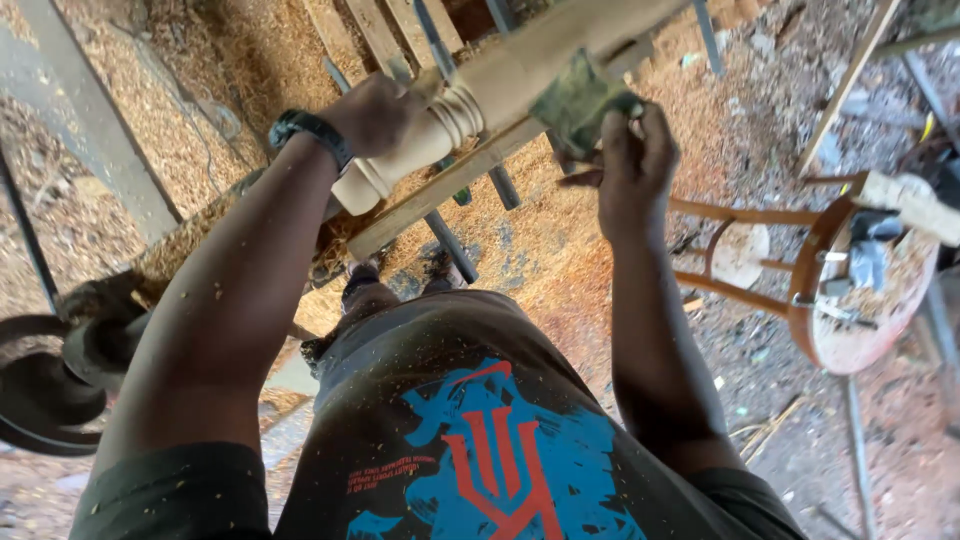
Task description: The person shapes a rotating wooden spindle on a lathe using a chisel, carving decorative grooves and contours. They periodically pause to inspect the work and adjust the tool, producing wood shavings that accumulate on the floor.
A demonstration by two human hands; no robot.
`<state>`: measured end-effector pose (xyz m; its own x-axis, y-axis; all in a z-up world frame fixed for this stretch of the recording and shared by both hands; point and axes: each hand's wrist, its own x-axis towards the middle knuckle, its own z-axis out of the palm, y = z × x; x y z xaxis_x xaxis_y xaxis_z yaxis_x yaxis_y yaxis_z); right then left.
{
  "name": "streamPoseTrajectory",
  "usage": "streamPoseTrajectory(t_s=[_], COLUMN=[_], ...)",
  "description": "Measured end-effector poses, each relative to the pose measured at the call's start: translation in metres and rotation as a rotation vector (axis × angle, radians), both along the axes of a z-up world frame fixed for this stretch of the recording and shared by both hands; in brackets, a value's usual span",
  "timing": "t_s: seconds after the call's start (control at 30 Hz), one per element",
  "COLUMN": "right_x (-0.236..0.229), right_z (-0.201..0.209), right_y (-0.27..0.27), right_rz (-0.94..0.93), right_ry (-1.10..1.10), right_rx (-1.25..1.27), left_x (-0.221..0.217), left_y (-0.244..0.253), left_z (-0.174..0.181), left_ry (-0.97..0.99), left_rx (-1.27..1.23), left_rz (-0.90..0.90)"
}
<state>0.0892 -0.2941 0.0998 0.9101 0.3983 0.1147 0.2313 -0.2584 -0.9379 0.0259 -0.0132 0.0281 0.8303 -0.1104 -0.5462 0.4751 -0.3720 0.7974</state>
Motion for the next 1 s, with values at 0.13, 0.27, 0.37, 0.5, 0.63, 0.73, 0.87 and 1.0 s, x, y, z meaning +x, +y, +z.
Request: streamPoseTrajectory(t_s=[0.13, 0.27, 0.37, 0.5, 0.63, 0.73, 0.87, 1.0], right_x=[-0.027, -0.052, -0.065, -0.073, -0.073, -0.069, -0.061, -0.050], right_z=[-0.033, -0.062, -0.079, -0.104, -0.119, -0.126, -0.132, -0.149], right_y=[-0.039, -0.075, -0.104, -0.139, -0.169, -0.190, -0.223, -0.262], right_rz=[-0.155, -0.288, -0.348, -0.417, -0.424, -0.418, -0.394, -0.391], right_ry=[0.344, 0.459, 0.493, 0.549, 0.549, 0.551, 0.550, 0.555], right_rx=[0.098, 0.206, 0.270, 0.340, 0.355, 0.347, 0.315, 0.356], left_x=[0.004, 0.002, 0.007, 0.013, 0.015, 0.016, 0.019, 0.020], left_y=[0.004, 0.002, 0.005, -0.012, -0.015, -0.021, -0.056, -0.069], left_z=[-0.025, -0.001, -0.024, -0.001, -0.020, -0.021, 0.013, 0.006], left_ry=[0.057, 0.067, -0.050, 0.074, 0.031, 0.068, 0.186, 0.213], left_rx=[0.012, 0.086, 0.149, 0.234, 0.296, 0.341, 0.452, 0.505], left_rz=[0.035, -0.002, -0.120, -0.030, -0.042, -0.016, 0.003, -0.031])
